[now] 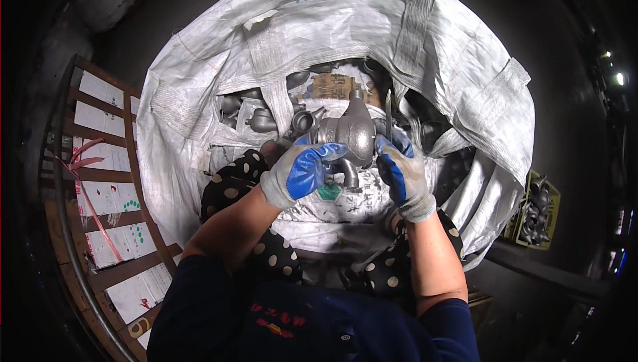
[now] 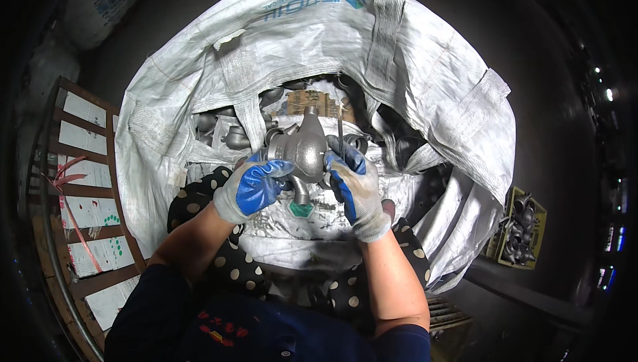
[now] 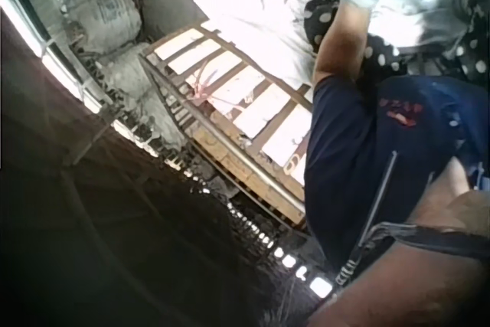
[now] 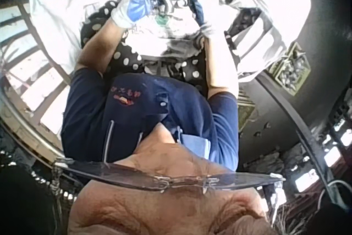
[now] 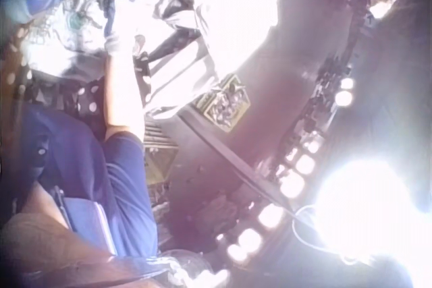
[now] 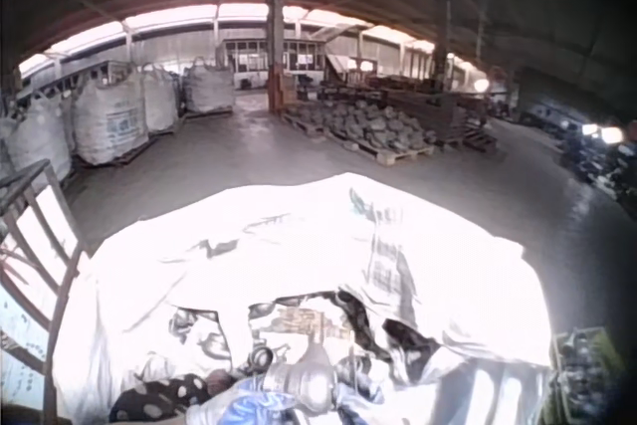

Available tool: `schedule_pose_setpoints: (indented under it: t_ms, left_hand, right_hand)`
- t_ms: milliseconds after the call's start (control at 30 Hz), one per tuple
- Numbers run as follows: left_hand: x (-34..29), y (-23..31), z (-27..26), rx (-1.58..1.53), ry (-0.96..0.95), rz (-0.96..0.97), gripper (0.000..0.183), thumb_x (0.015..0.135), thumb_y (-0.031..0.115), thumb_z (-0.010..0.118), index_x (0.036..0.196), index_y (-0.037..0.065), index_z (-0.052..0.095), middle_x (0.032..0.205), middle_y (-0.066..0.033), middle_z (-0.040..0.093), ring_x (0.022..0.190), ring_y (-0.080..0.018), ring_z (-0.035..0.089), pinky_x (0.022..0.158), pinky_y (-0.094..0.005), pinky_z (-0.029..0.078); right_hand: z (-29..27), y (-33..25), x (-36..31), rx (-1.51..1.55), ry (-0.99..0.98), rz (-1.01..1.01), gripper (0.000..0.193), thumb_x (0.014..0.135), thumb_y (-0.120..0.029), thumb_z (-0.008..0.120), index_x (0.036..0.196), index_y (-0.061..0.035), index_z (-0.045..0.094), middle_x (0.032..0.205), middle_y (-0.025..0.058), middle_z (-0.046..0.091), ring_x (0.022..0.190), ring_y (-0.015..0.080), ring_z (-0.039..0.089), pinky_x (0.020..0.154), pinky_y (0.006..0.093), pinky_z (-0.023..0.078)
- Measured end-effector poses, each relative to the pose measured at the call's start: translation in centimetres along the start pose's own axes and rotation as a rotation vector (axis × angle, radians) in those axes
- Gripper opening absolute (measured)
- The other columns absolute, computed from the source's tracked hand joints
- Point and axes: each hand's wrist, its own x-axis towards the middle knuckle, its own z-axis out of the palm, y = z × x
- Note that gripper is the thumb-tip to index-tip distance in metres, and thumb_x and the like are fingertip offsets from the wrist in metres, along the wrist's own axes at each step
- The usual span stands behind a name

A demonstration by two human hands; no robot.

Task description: Inspecting and sorting metal castings from a bulk storage bag.

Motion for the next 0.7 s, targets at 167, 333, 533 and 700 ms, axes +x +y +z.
schedule_pose_setpoints:
  t_ms: [167, 333, 533, 700]
  left_hand:
    - [-0.4, 0.3, 0.3, 0.049, 0.203, 0.224, 0.029, 0.085, 0.005, 0.056, 0.114, 0.001, 0.056, 0.094, -0.0063, 0.063, 0.076, -0.0142, 0.064, 0.060, -0.0257, 0.053]
    - [-0.6, 0.9, -1.3, 0.094, 0.082, 0.217, 0.036, 0.084, 0.008, 0.054, 0.118, -0.003, 0.051, 0.101, -0.0120, 0.062, 0.088, -0.0194, 0.063, 0.072, -0.0299, 0.053]
    - [-0.8, 0.5, -2.6, 0.055, 0.114, 0.174, 0.034, 0.086, 0.012, 0.053, 0.116, -0.003, 0.052, 0.103, -0.0123, 0.062, 0.090, -0.0199, 0.062, 0.077, -0.0303, 0.052]
    - [-1.2, 0.5, -3.0, 0.137, 0.155, 0.170, 0.027, 0.084, 0.013, 0.057, 0.108, 0.001, 0.060, 0.094, -0.0062, 0.064, 0.083, -0.0142, 0.061, 0.074, -0.0261, 0.049]
  right_hand:
    - [1.3, -1.7, -2.1, -0.179, -0.028, -0.284, 0.041, 0.089, -0.006, 0.055, 0.128, 0.0030, 0.048, 0.100, 0.0050, 0.059, 0.076, 0.0081, 0.055, 0.070, 0.0222, 0.046]
    - [0.7, -1.9, -3.8, -0.771, -0.153, -0.459, 0.036, 0.086, -0.002, 0.053, 0.122, 0.0016, 0.054, 0.122, 0.0168, 0.057, 0.108, 0.0224, 0.057, 0.093, 0.0299, 0.042]
    - [1.4, -1.7, -4.1, -0.907, -0.123, -0.527, 0.039, 0.078, -0.001, 0.061, 0.117, -0.0029, 0.059, 0.110, 0.0147, 0.063, 0.096, 0.0246, 0.062, 0.083, 0.0315, 0.047]
    - [1.7, -1.6, -4.5, -1.185, -0.070, -0.679, 0.039, 0.072, 0.001, 0.064, 0.110, -0.0087, 0.063, 0.099, 0.0153, 0.064, 0.090, 0.0323, 0.062, 0.078, 0.0359, 0.049]
